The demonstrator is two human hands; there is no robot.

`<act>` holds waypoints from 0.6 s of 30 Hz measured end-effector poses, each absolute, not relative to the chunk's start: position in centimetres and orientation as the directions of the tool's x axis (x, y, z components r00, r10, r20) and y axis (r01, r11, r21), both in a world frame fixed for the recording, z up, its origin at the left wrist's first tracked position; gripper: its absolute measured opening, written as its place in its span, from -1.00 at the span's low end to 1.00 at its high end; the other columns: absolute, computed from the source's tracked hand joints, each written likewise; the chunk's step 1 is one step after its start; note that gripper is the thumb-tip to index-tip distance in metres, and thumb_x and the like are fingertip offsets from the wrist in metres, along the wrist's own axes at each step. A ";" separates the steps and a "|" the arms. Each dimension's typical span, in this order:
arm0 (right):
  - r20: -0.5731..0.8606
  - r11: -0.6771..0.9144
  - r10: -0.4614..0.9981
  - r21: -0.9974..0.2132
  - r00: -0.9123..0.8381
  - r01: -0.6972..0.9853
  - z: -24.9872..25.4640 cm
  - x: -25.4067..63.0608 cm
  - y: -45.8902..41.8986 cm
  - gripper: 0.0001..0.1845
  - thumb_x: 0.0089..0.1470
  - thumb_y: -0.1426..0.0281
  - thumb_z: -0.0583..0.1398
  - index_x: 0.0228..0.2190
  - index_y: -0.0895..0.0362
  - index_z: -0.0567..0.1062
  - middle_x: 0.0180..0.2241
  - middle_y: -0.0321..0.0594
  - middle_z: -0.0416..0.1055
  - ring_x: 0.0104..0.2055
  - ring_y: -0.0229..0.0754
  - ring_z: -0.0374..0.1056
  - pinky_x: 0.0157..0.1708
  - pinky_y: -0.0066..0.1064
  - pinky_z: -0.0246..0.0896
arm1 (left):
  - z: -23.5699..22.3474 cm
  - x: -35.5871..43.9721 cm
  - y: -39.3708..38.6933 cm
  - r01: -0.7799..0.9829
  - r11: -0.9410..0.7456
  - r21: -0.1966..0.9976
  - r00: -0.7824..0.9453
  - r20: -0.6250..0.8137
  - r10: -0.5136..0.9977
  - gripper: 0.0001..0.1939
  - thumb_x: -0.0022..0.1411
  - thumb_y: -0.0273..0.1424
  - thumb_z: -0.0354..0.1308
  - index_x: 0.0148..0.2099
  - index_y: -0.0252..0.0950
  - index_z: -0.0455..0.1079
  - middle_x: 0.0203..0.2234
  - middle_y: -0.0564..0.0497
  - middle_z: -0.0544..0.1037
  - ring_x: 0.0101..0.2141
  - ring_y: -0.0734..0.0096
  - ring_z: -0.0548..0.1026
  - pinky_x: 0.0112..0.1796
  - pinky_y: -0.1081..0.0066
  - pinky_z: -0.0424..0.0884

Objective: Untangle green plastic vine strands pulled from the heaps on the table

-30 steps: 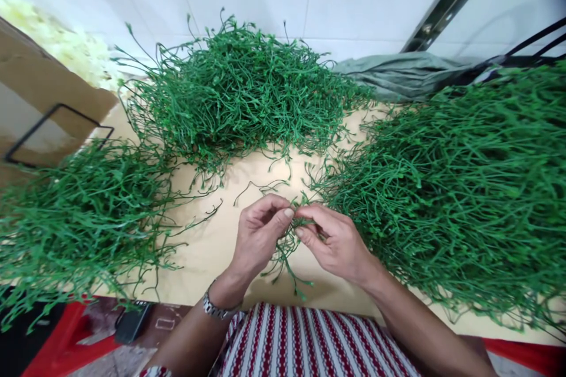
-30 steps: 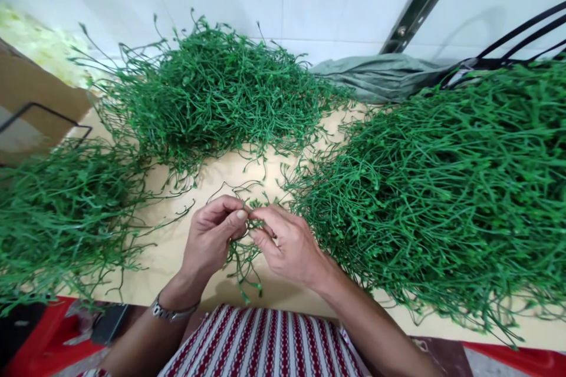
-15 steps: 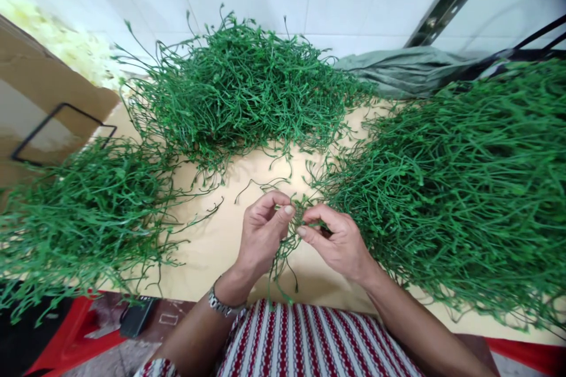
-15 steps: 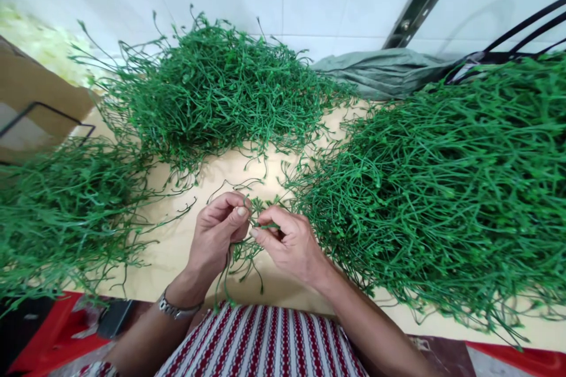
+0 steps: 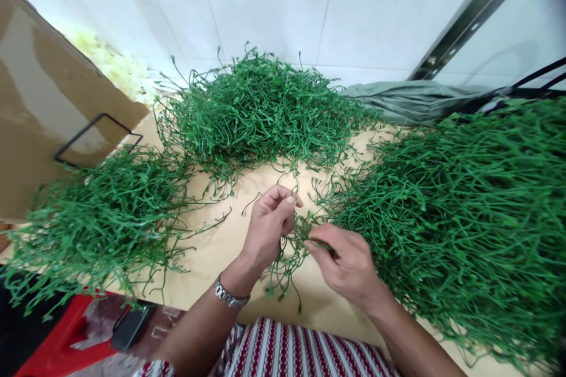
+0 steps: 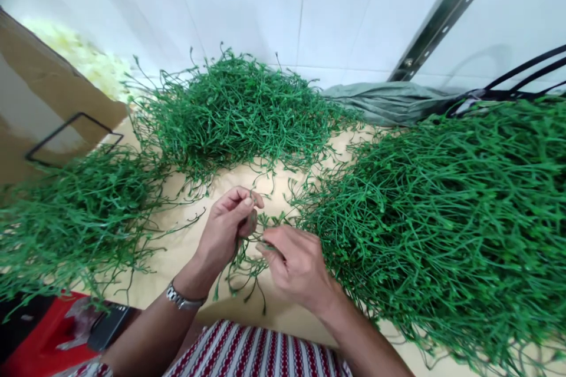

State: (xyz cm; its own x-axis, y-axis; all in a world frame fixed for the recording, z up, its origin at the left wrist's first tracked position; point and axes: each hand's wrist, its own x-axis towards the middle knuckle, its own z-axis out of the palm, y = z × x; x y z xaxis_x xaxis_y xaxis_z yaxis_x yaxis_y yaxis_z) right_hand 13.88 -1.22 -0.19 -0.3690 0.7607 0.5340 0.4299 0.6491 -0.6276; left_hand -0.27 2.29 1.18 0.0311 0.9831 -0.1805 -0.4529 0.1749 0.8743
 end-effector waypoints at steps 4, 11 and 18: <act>0.552 0.597 0.802 -0.714 -0.230 0.366 2.1 15.8 -0.3 -0.93 0.07 0.51 0.09 -0.35 0.13 0.33 -0.45 -0.24 0.27 -0.42 -0.27 0.22 -0.44 -0.45 0.13 | 1.1 -0.6 2.0 -0.398 0.189 0.898 0.023 -0.196 0.980 -0.79 -0.04 -0.37 0.25 -0.46 -0.35 0.27 -0.69 0.19 0.24 -0.73 0.72 0.10 -0.67 0.60 -0.02; 0.154 0.227 0.947 -0.942 -0.283 0.248 0.5 14.5 1.5 -0.84 0.17 0.35 0.00 -0.37 0.14 0.32 -0.60 -0.39 0.11 -0.61 -0.36 0.00 -0.63 -0.53 -0.06 | 0.3 0.2 1.6 -0.396 0.121 0.910 0.020 -0.123 0.992 -0.82 -0.03 -0.36 0.26 -0.44 -0.32 0.32 -0.56 0.15 0.29 -0.69 0.72 0.12 -0.64 0.58 0.04; -0.046 -0.071 0.954 -0.995 -0.297 -0.073 -1.7 12.8 0.5 -0.69 0.03 0.17 0.15 -0.34 0.18 0.41 -0.65 -0.42 0.09 -0.65 -0.41 -0.14 -0.68 -0.54 -0.21 | -0.3 1.4 1.6 -0.238 -0.060 0.969 -0.188 0.015 0.982 -0.90 -0.03 -0.41 0.24 -0.48 -0.32 0.38 -0.50 0.09 0.27 -0.53 0.59 0.23 -0.57 0.58 0.15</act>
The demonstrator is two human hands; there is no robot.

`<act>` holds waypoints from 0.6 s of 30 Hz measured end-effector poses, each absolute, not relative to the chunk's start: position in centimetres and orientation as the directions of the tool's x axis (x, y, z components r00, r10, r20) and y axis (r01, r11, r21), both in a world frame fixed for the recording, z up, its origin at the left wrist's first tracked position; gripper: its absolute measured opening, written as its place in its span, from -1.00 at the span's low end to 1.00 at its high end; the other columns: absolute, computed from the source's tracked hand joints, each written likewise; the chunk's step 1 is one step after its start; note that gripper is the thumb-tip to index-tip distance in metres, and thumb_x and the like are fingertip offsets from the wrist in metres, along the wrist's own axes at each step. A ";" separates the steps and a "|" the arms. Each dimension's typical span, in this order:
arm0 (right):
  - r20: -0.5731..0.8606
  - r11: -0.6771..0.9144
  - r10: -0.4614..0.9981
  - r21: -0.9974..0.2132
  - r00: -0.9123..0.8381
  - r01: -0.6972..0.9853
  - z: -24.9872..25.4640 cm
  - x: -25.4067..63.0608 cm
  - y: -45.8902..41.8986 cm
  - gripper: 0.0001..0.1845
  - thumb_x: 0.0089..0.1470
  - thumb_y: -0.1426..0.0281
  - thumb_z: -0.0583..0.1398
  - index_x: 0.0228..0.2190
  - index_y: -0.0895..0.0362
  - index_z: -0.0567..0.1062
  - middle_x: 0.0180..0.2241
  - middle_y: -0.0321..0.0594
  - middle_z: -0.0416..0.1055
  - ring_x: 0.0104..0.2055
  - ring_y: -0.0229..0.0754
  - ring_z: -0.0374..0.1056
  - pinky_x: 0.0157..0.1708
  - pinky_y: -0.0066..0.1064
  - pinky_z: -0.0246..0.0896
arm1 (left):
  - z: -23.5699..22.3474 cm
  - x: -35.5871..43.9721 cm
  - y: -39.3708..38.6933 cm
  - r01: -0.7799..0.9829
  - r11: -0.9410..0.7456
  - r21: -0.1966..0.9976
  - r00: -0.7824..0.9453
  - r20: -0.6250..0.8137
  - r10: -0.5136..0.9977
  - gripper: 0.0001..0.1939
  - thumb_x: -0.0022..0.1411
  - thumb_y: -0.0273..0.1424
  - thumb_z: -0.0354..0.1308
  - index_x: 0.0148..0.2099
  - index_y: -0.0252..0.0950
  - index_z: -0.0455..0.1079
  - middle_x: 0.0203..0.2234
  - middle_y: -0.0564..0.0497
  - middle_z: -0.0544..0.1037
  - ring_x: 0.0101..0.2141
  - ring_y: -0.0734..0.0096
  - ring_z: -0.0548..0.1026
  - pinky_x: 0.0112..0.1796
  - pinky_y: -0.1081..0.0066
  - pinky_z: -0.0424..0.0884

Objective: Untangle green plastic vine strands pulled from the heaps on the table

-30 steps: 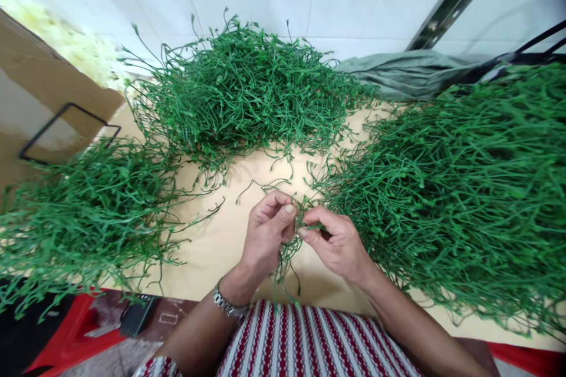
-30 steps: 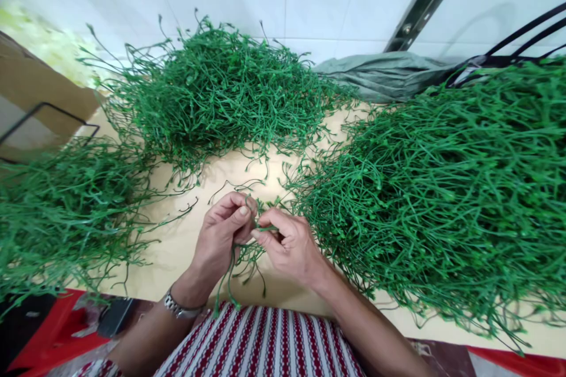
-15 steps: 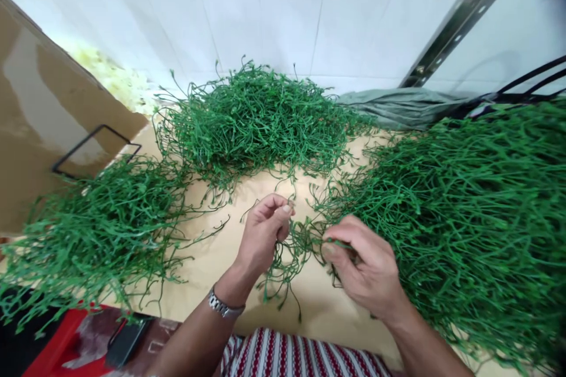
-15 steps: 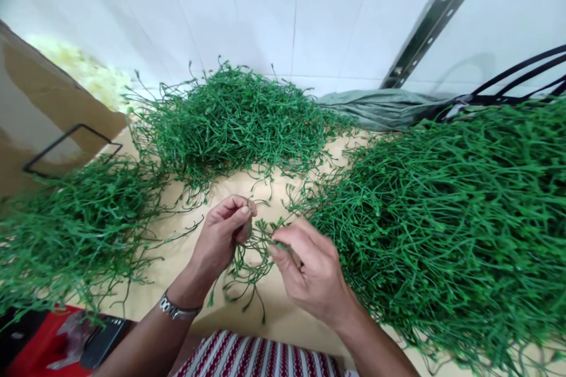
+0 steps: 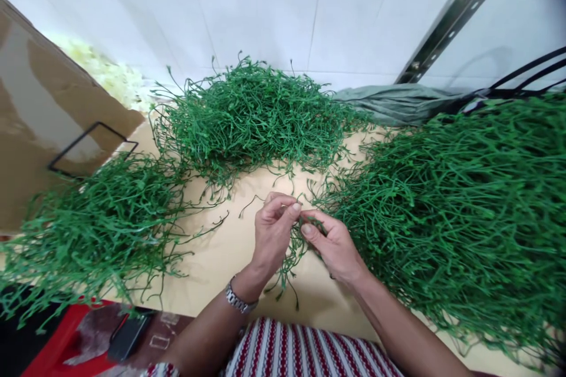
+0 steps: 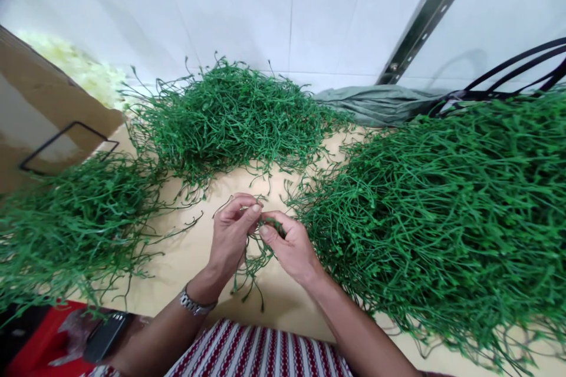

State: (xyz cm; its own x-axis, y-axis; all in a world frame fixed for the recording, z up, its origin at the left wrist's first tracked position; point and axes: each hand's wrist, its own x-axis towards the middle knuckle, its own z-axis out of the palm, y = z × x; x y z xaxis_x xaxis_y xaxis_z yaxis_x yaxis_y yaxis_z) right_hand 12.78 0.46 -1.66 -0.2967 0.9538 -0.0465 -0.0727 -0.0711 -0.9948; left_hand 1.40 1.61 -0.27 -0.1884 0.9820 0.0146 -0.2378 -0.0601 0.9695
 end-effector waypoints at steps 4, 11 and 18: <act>-0.178 -0.224 0.958 -0.953 -0.223 -0.203 -2.4 12.4 0.4 -0.66 -0.09 0.15 0.24 -0.43 0.18 0.38 -0.69 -0.45 0.04 -0.66 -0.42 -0.14 -0.70 -0.55 -0.26 | -0.6 1.9 1.4 -0.200 -0.105 0.974 -0.206 0.063 0.976 -0.94 0.00 -0.44 0.21 -0.47 -0.31 0.39 -0.56 0.10 0.31 -0.50 0.55 0.27 -0.49 0.55 0.20; -0.028 -0.047 0.964 -0.997 -0.265 -0.066 -1.6 12.6 0.8 -0.82 -0.01 0.29 0.19 -0.46 0.16 0.38 -0.62 -0.39 0.19 -0.62 -0.39 0.03 -0.62 -0.54 -0.06 | 0.3 1.5 1.3 -0.538 0.137 0.832 -0.002 -0.163 0.987 -0.85 -0.03 -0.43 0.21 -0.48 -0.34 0.28 -0.63 0.09 0.43 -0.65 0.63 0.19 -0.59 0.58 0.10; 0.317 0.380 0.900 -0.906 -0.299 0.185 -0.7 13.3 0.0 -0.90 0.09 0.43 0.08 -0.45 0.14 0.36 -0.54 -0.34 0.29 -0.52 -0.33 0.17 -0.49 -0.50 0.05 | 0.8 0.6 2.2 -0.705 0.236 0.669 0.125 -0.210 0.970 -0.81 0.03 -0.45 0.17 -0.49 -0.29 0.18 -0.78 0.21 0.22 -0.73 0.63 0.12 -0.64 0.57 0.08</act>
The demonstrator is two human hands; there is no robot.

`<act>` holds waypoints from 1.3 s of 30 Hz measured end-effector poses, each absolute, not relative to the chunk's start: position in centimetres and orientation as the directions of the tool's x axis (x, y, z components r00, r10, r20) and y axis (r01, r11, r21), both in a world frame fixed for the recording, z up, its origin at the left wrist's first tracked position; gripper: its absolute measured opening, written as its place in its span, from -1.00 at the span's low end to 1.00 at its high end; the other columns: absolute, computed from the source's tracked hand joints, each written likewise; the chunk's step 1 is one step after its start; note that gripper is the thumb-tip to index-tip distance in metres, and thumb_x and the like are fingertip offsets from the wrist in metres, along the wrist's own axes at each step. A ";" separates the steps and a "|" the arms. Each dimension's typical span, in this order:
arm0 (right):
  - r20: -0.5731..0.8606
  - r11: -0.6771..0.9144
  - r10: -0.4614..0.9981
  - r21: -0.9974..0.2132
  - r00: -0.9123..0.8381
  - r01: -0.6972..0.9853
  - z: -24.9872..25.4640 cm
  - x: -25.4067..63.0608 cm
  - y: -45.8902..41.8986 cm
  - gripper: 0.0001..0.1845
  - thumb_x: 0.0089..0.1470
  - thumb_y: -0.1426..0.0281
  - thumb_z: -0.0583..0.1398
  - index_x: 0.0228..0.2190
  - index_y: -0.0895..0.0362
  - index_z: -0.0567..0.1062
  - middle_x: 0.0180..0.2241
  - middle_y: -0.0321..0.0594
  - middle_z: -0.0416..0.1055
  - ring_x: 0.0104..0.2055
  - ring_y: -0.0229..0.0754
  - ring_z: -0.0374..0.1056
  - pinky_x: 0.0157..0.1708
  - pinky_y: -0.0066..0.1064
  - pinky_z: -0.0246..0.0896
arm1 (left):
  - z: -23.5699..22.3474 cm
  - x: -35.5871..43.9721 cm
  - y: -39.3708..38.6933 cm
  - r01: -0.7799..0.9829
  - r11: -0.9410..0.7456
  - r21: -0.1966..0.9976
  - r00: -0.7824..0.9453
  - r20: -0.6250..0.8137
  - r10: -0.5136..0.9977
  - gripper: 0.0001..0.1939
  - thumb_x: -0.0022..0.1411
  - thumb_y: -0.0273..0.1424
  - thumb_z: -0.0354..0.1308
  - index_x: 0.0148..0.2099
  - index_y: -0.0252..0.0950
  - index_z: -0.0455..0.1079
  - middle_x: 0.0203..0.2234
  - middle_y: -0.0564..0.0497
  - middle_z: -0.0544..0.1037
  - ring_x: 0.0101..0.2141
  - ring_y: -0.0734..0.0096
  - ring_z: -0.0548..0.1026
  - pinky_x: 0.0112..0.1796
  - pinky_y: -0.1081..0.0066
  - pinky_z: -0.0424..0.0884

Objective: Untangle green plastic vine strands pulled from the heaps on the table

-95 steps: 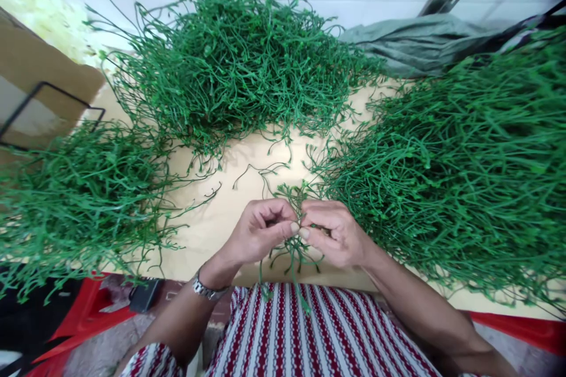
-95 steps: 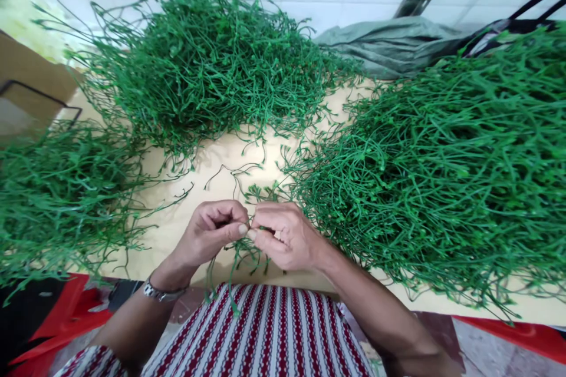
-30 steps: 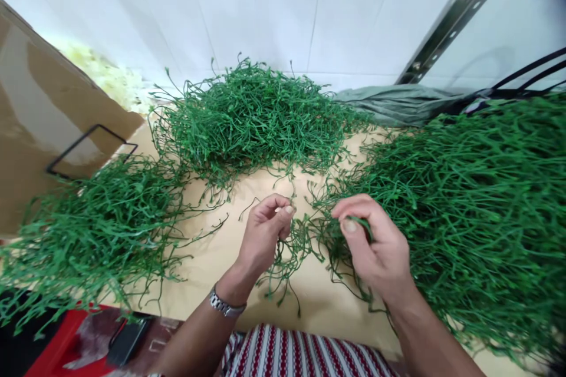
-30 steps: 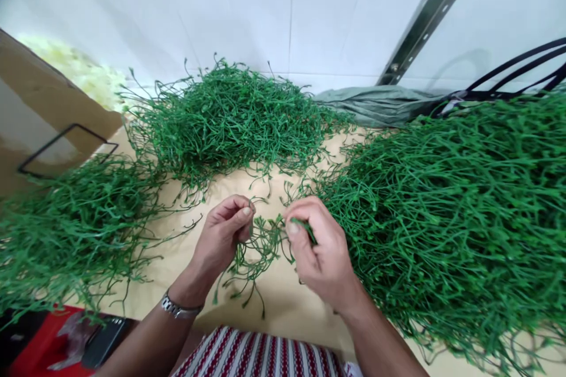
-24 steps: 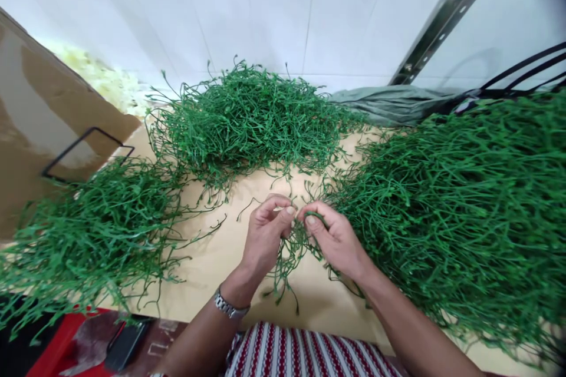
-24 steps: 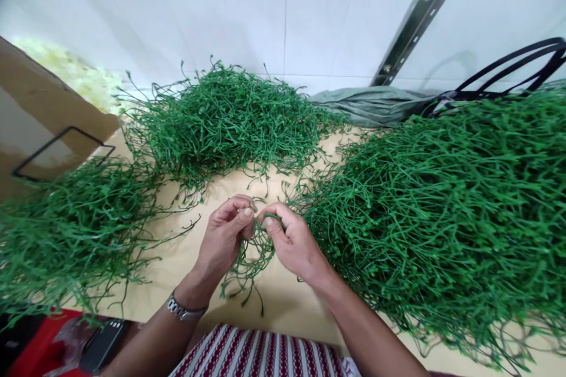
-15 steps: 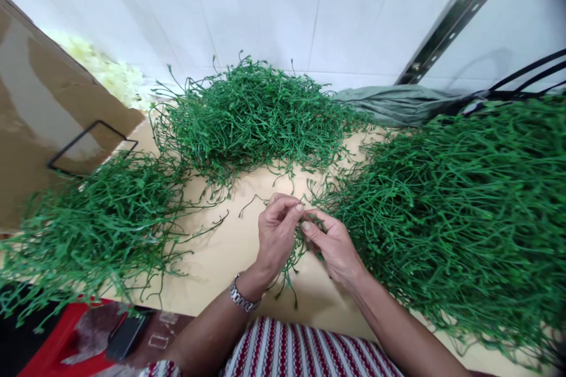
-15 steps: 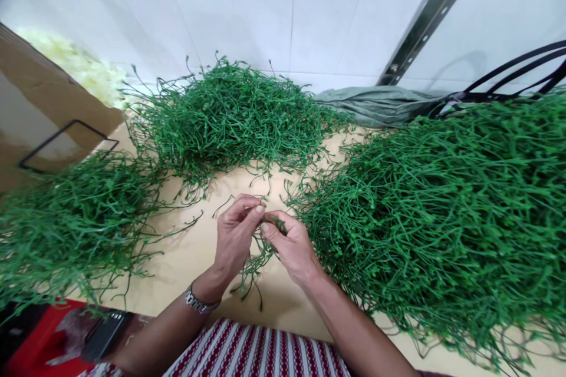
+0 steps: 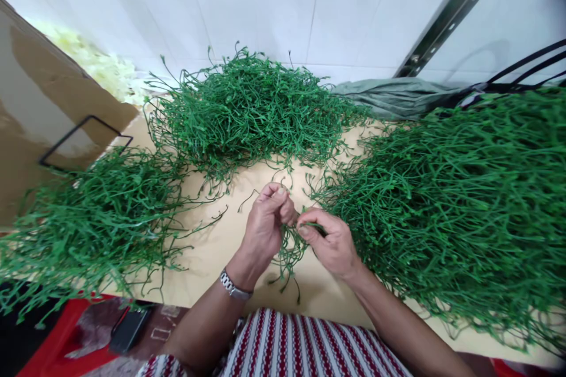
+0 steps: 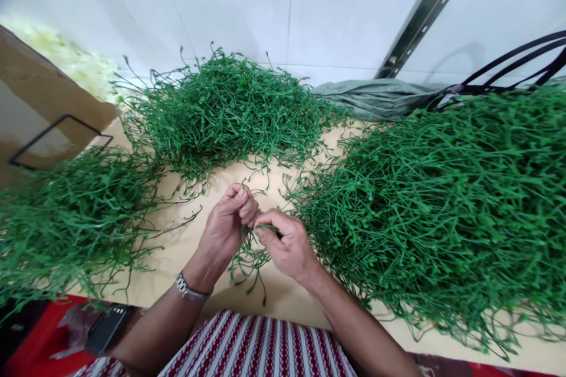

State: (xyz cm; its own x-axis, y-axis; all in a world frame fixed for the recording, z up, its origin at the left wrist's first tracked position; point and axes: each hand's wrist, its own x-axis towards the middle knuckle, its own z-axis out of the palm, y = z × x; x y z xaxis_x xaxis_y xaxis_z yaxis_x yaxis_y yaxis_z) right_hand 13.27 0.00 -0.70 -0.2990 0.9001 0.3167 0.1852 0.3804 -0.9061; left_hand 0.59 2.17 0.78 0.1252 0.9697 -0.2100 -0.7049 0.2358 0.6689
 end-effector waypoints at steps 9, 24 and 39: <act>0.335 0.334 0.942 -0.939 -0.004 -0.078 1.4 16.3 1.3 -0.81 0.17 0.33 0.01 -0.45 0.12 0.28 -0.30 -0.23 0.27 -0.41 -0.29 0.13 -0.45 -0.46 0.01 | 0.5 0.1 2.1 -0.547 0.145 0.825 -0.008 -0.178 0.984 -0.89 -0.02 -0.46 0.20 -0.48 -0.34 0.31 -0.62 0.12 0.39 -0.61 0.58 0.32 -0.49 0.51 0.24; 0.226 0.416 0.892 -0.747 -0.391 0.518 0.0 14.3 1.3 -0.83 0.06 0.40 0.12 -0.26 0.15 0.43 -0.48 -0.25 0.41 -0.52 -0.30 0.26 -0.46 -0.48 0.13 | -0.1 1.4 2.5 -0.491 0.062 0.869 -0.089 -0.121 0.989 -0.89 -0.09 -0.46 0.26 -0.47 -0.34 0.38 -0.60 0.14 0.33 -0.50 0.60 0.24 -0.41 0.57 0.18; 0.393 0.504 0.861 -0.744 -0.324 0.438 -1.2 14.5 1.3 -0.90 0.09 0.45 0.09 -0.34 0.17 0.41 -0.41 -0.23 0.47 -0.38 -0.28 0.38 -0.36 -0.50 0.22 | -1.0 -1.3 1.3 -0.062 0.096 0.993 0.203 -0.082 0.976 -0.82 0.00 -0.38 0.24 -0.30 -0.33 0.40 -0.43 0.04 0.41 -0.38 0.47 0.31 -0.32 0.50 0.25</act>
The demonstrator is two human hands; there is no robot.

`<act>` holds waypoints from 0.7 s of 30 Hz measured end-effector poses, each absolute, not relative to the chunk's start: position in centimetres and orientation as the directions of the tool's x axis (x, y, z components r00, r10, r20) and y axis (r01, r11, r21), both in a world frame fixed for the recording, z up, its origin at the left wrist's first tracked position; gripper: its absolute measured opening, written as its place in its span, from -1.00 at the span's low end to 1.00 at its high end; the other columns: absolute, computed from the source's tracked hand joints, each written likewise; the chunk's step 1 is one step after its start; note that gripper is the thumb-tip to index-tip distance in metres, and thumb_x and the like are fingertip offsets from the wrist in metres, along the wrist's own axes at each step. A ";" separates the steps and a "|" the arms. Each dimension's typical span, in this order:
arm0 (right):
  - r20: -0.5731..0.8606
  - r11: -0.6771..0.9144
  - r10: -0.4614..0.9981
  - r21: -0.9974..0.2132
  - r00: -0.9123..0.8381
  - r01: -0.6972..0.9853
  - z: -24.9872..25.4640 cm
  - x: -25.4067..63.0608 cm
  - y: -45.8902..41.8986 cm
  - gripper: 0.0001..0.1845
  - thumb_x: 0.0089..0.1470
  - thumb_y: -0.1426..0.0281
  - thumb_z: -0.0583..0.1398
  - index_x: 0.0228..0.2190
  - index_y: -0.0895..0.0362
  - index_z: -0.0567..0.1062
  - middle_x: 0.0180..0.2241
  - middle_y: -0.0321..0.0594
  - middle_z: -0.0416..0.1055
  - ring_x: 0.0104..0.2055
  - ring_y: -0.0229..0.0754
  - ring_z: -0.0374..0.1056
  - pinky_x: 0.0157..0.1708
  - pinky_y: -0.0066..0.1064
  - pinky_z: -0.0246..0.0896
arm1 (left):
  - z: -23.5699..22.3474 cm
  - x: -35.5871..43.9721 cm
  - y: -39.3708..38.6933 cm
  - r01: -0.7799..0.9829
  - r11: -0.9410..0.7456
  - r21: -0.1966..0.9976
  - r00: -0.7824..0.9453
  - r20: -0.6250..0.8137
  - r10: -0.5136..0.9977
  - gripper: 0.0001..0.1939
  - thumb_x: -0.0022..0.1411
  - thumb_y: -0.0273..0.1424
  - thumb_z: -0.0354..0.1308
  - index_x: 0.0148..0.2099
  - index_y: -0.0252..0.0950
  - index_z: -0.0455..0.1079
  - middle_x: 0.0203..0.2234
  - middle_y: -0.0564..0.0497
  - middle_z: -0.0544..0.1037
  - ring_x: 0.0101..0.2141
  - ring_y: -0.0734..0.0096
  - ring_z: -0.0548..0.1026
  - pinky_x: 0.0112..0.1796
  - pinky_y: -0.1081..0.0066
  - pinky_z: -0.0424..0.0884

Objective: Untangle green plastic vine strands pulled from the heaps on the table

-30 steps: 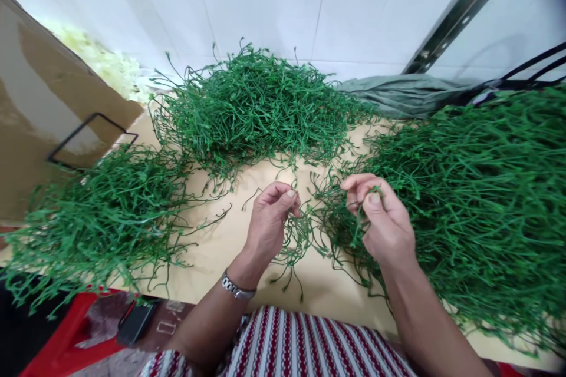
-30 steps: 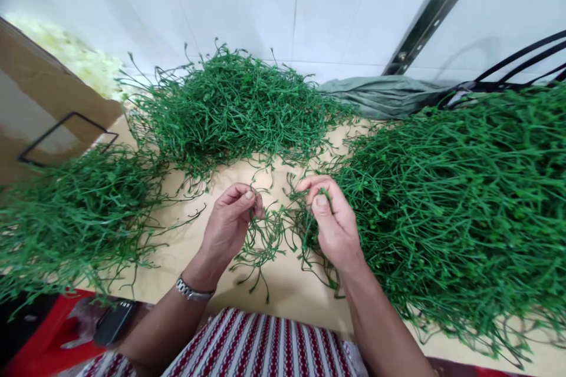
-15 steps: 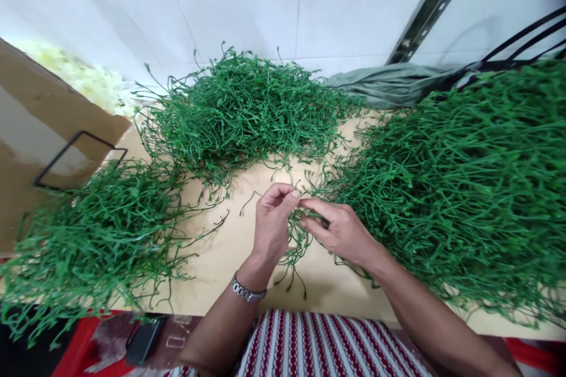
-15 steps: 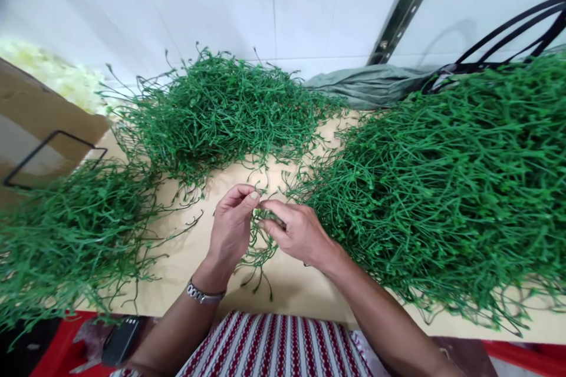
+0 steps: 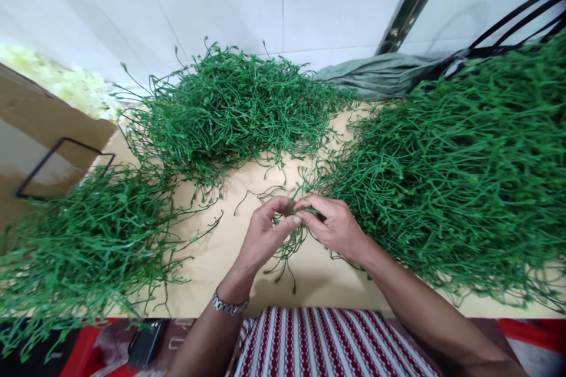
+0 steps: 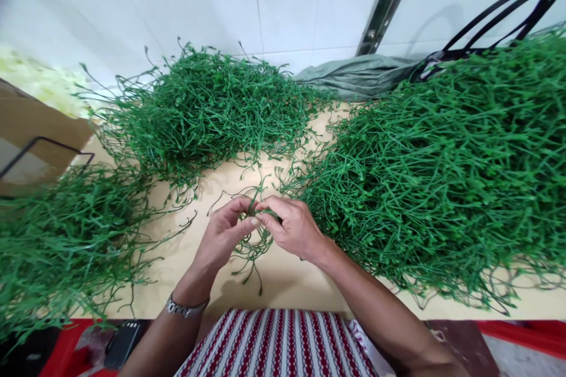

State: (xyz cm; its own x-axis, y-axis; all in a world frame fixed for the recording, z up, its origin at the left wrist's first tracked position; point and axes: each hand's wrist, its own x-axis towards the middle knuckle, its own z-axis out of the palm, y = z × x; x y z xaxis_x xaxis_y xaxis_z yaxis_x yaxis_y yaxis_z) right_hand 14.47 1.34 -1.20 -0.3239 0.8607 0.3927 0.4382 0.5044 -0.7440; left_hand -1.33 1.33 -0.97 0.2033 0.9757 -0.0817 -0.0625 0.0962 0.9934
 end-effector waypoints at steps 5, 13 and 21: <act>0.530 0.674 0.733 -0.474 -0.427 0.567 -1.4 14.6 1.3 -0.85 0.09 0.48 0.04 -0.44 0.19 0.39 -0.50 -0.19 0.42 -0.45 -0.23 0.29 -0.41 -0.44 0.16 | -0.6 -1.2 1.1 -0.010 0.131 0.991 0.254 -0.124 0.959 -0.88 -0.05 -0.44 0.23 -0.45 -0.37 0.36 -0.63 0.12 0.29 -0.55 0.57 0.20 -0.52 0.54 0.15; 0.494 0.758 0.638 -0.267 -0.591 0.595 -0.5 14.9 0.9 -0.80 -0.05 0.59 -0.02 -0.54 0.17 0.35 -0.64 -0.27 0.24 -0.55 -0.24 0.09 -0.49 -0.42 -0.02 | 0.2 -1.6 0.6 0.288 -0.062 0.955 0.335 -0.040 0.941 -0.64 -0.05 -0.52 0.10 -0.69 -0.33 -0.04 -0.72 0.17 -0.03 -0.63 0.63 -0.03 -0.60 0.53 -0.09; 0.128 0.605 0.633 -0.697 -0.763 0.385 0.9 15.7 1.4 -0.84 -0.01 0.50 0.04 -0.58 0.15 0.31 -0.66 -0.38 0.07 -0.57 -0.33 0.02 -0.54 -0.48 -0.11 | 0.6 -2.5 1.2 0.109 0.141 0.984 0.610 -0.178 0.772 -0.60 -0.08 -0.31 0.23 -0.73 -0.33 0.12 -0.76 0.15 0.07 -0.67 0.61 0.02 -0.62 0.50 -0.06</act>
State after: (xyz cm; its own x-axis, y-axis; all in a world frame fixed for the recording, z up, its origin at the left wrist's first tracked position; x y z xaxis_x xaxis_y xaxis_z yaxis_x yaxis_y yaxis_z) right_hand 15.73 1.42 0.87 -0.7633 0.6333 0.1277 0.3850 0.6045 -0.6974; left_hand -2.52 1.22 0.56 0.6095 0.7725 -0.1783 0.1088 0.1412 0.9840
